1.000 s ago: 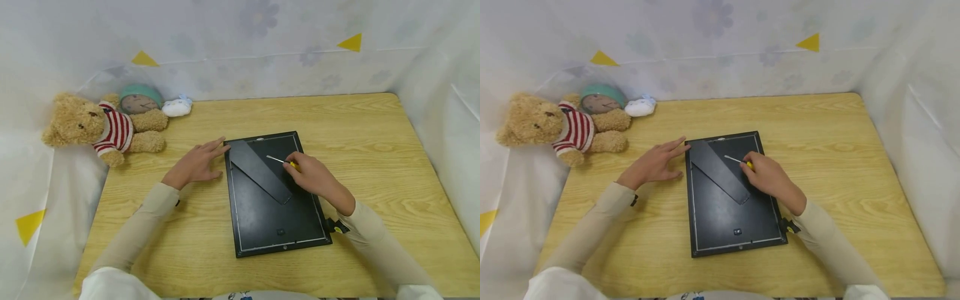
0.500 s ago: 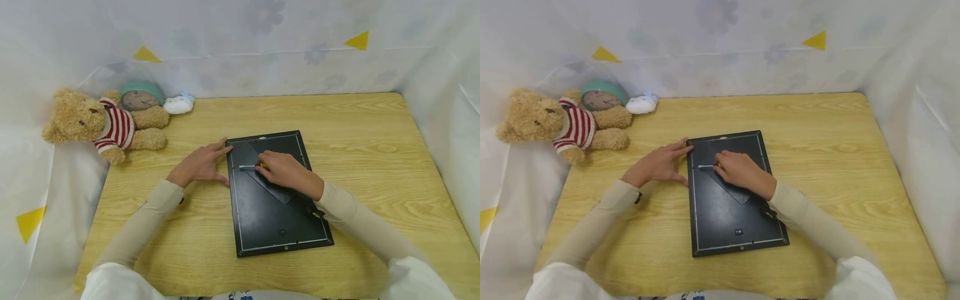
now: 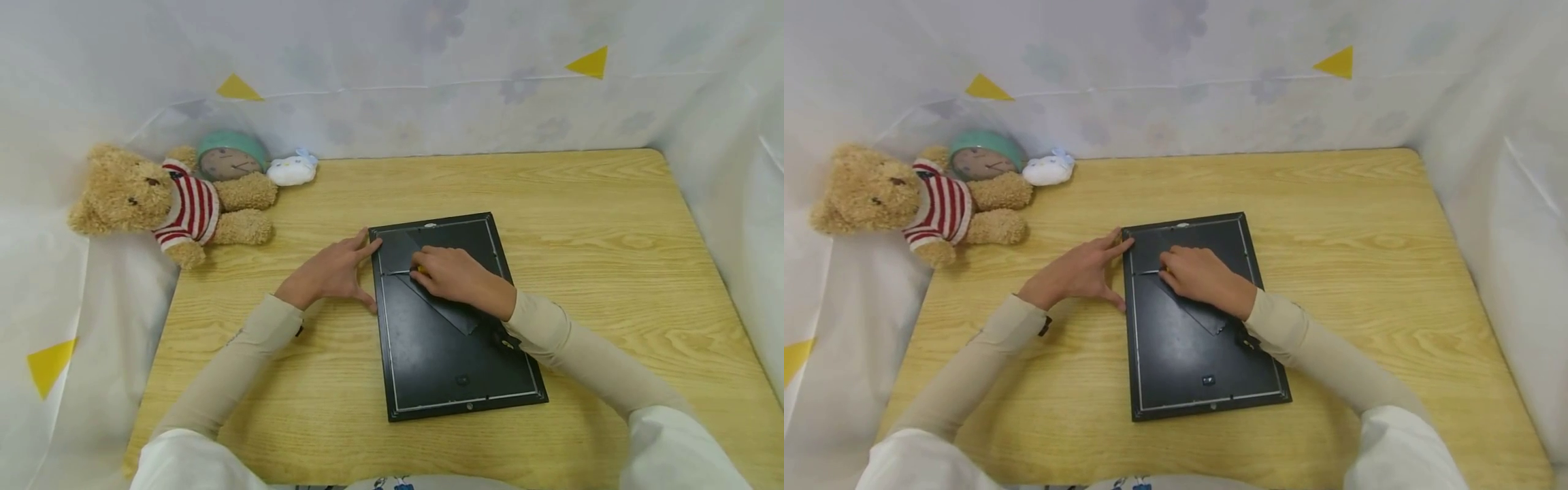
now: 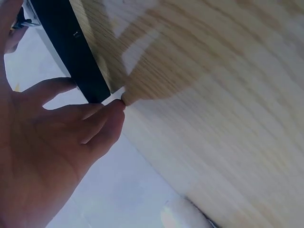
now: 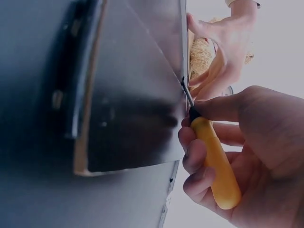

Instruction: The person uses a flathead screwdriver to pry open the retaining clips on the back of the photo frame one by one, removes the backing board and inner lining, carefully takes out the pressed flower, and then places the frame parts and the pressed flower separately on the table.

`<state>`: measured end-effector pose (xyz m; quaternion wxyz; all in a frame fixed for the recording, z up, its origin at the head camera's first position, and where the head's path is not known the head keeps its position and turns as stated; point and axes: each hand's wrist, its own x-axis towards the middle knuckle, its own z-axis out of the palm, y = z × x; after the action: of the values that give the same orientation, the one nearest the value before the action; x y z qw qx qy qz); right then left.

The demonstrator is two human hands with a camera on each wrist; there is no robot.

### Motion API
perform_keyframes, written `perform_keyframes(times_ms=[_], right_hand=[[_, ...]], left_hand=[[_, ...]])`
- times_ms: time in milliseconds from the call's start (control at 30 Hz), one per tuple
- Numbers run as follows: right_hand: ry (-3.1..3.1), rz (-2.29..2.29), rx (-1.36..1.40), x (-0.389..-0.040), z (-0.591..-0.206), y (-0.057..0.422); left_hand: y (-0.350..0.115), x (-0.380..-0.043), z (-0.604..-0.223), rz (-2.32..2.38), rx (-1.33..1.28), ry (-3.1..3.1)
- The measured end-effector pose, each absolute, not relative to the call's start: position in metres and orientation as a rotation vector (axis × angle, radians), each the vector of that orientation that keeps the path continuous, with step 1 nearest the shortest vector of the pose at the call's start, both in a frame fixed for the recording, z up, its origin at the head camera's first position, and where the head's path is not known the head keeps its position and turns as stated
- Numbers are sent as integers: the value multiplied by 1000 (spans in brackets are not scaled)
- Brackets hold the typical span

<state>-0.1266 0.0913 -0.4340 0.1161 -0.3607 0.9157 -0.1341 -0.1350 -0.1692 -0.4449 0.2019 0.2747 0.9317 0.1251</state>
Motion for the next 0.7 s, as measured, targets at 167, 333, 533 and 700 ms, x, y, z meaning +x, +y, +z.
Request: perform_keyframes(times_ms=[167, 333, 533, 700], right_hand=[[2623, -422, -1067, -132, -433, 90], [2582, -482, -1115, -141, -432, 92], [2502, -612, -1173, -153, -439, 92], [2458, -610, -1250, -158, -440, 88]], left_hand=[[-171, -135, -446, 391, 787, 2600], [-172, -137, -448, 414, 831, 2625], [-171, -137, -450, 462, 827, 2606], [-170, -136, -451, 465, 796, 2584]])
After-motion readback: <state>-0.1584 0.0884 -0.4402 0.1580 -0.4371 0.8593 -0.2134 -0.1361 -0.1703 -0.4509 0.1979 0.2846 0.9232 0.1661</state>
